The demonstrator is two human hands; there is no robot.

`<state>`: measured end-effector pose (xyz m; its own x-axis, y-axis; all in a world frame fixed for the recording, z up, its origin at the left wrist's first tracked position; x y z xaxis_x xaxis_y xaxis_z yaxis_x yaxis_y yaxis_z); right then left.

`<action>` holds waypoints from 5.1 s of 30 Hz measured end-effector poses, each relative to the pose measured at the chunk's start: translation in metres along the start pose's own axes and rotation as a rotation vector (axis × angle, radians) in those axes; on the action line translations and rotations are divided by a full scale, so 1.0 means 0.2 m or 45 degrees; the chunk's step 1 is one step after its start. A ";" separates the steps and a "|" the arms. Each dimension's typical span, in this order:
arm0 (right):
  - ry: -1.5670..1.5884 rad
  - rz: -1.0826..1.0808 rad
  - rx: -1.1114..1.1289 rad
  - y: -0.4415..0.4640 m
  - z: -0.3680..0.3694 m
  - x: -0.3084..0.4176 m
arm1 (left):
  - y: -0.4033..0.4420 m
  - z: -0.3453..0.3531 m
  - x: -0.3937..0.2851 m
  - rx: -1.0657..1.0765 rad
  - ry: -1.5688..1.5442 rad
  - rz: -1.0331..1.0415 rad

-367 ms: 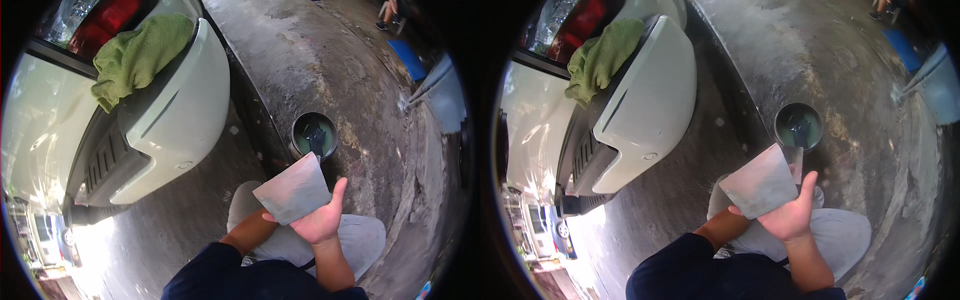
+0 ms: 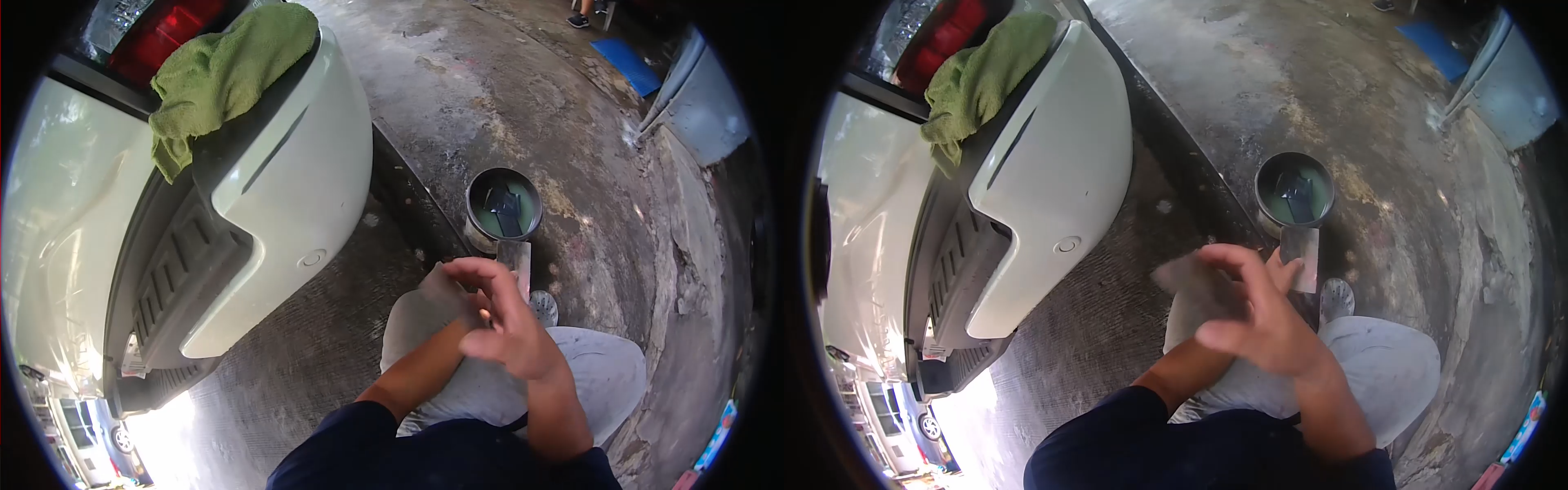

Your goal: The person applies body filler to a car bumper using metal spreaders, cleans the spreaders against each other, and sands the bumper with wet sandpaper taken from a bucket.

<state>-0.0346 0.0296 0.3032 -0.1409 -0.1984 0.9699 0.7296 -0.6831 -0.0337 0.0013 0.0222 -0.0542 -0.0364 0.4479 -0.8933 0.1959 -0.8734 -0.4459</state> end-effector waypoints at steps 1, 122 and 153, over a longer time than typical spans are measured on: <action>-0.270 -0.081 0.069 0.01 0.02 0.06 | 0.04 -0.01 0.06 0.062 -0.196 -0.014; -1.960 -1.369 -0.376 0.45 0.15 0.14 | -0.30 -0.35 -0.28 -0.200 -0.167 0.371; -1.991 -0.299 0.080 0.22 -0.37 -0.12 | -0.50 -0.74 -0.70 -0.805 -0.881 0.454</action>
<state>-0.0499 -0.0478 0.2613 0.5212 0.8210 0.2331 0.8229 -0.5559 0.1179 0.1307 0.0754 0.1246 -0.3972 -0.2055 -0.8945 0.7838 -0.5829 -0.2141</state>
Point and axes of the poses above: each hand's wrist, its own y-axis towards the middle knuckle, its own z-axis out of the palm, x = y × z, the point moved 3 cm from there along y, towards the middle knuckle, and after that the axes turned 6 degrees about -y, right-handed, at the moved point
